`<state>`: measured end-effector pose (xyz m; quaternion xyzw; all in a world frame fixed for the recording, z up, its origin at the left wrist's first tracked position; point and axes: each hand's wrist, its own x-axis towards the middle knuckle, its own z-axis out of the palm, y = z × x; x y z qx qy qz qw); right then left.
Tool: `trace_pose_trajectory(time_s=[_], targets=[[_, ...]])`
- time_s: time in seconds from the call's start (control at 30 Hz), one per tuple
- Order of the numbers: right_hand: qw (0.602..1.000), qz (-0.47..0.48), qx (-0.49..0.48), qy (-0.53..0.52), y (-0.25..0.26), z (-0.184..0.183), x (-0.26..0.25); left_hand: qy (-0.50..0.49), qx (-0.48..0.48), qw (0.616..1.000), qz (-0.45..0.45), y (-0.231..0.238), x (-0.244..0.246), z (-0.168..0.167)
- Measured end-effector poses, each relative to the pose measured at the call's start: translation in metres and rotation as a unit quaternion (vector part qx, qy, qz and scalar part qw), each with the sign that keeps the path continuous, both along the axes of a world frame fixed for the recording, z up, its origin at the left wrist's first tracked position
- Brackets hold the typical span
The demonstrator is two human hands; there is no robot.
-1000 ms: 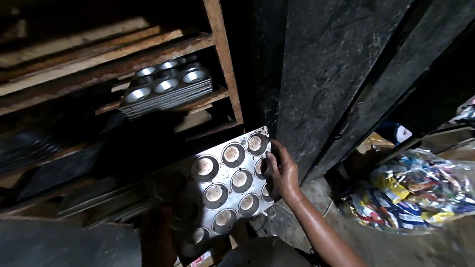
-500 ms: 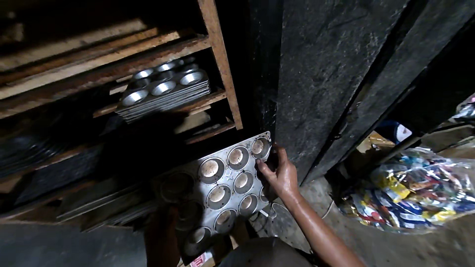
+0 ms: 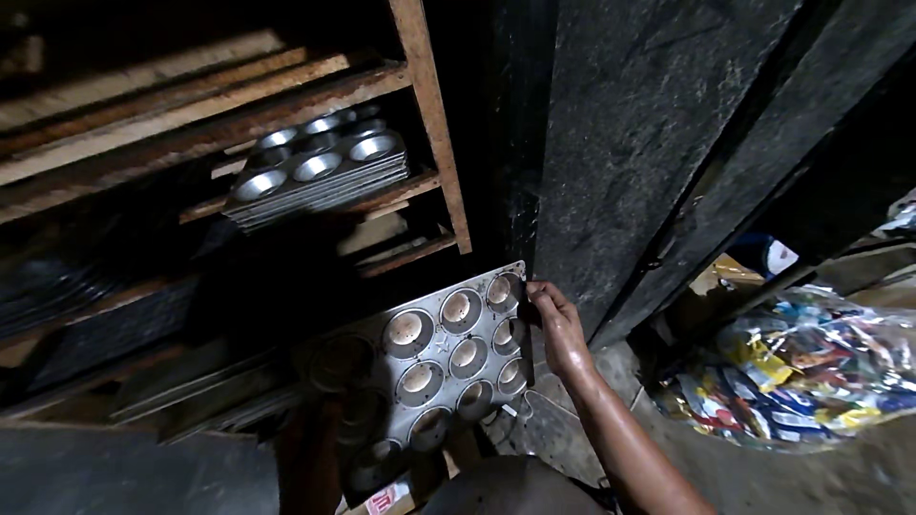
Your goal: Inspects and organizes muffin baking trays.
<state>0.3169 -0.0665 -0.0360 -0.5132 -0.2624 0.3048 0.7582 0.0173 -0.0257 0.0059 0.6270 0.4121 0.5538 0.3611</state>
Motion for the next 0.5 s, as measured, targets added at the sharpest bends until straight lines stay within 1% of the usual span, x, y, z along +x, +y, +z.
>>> trace_pose_trajectory(time_s=[0.1, 0.2, 0.3, 0.43, 0.5], targets=[[1.0, -0.003, -0.015, -0.011, 0.001, -0.001, 0.005, 0.024, 0.006, 1.0, -0.01, -0.002, 0.0, 0.001], [0.999, 0.024, -0.033, 0.006, -0.001, -0.003, 0.01, 0.048, 0.033, 0.998, -0.031, -0.002, -0.003, -0.002], [0.997, 0.045, -0.042, 0.047, -0.002, -0.003, 0.014, 0.053, 0.039, 0.998, -0.021, -0.001, -0.002, -0.002], [0.996, 0.059, -0.042, 0.059, -0.004, -0.002, 0.02, 0.068, 0.047, 0.997, -0.009, -0.002, 0.0, -0.004], [0.996, 0.055, -0.037, 0.061, -0.005, -0.001, 0.021, 0.058, 0.051, 0.997, -0.012, -0.002, 0.001, -0.007]])
